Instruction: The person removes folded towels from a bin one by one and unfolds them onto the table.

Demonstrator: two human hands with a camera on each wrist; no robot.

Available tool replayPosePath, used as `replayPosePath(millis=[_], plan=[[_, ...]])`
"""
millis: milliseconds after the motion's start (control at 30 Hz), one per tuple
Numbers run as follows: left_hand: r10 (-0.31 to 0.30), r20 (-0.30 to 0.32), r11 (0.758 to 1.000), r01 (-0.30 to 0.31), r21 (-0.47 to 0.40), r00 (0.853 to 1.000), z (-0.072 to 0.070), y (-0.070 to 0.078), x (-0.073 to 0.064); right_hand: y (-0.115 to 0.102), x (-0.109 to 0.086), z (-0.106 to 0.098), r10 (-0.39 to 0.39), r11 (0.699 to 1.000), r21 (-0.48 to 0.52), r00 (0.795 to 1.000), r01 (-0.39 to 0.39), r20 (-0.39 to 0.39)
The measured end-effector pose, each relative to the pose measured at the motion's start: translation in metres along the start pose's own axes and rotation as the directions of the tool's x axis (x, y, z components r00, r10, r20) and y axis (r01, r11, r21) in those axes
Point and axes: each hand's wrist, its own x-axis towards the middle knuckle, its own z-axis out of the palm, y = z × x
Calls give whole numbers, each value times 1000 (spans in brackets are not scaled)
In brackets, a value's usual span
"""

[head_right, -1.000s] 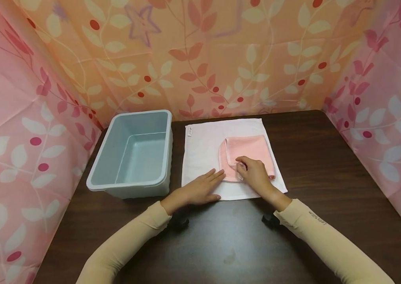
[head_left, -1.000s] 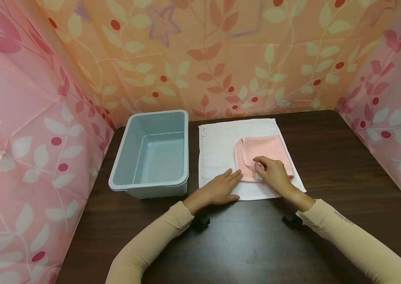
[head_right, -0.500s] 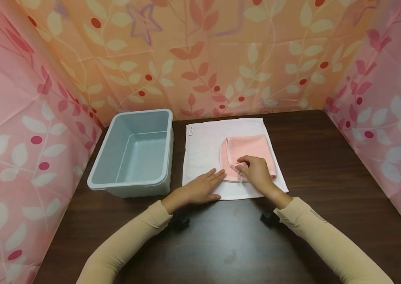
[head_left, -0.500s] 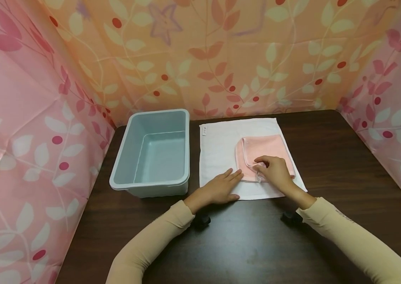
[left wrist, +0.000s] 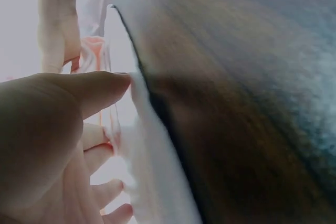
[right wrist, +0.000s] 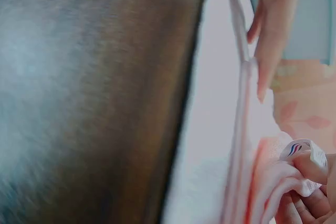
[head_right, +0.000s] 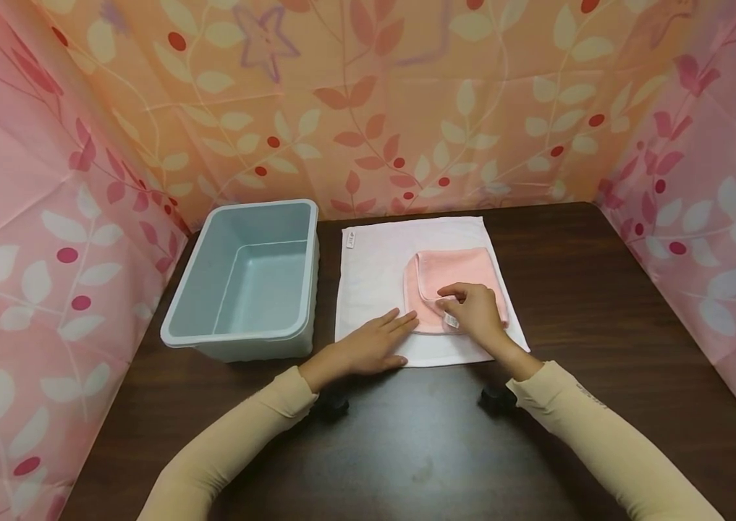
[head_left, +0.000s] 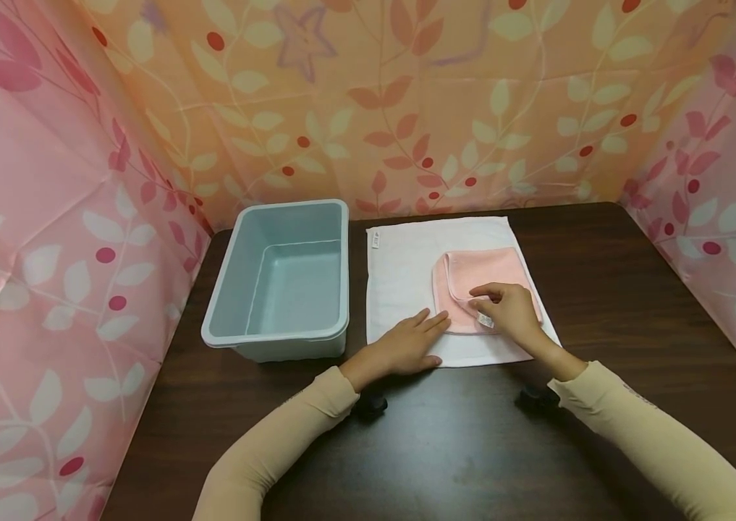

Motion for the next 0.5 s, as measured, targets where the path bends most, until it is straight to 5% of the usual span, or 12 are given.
replayPosePath(millis=[267, 500], plan=[[-7, 5, 1000, 7, 9, 1000, -2, 1, 0, -7, 5, -42, 56, 996, 74, 989, -46, -140], [-12, 0, 1000, 12, 6, 1000, 3, 0, 1, 3, 5, -95, 139, 982, 166, 936, -89, -324]])
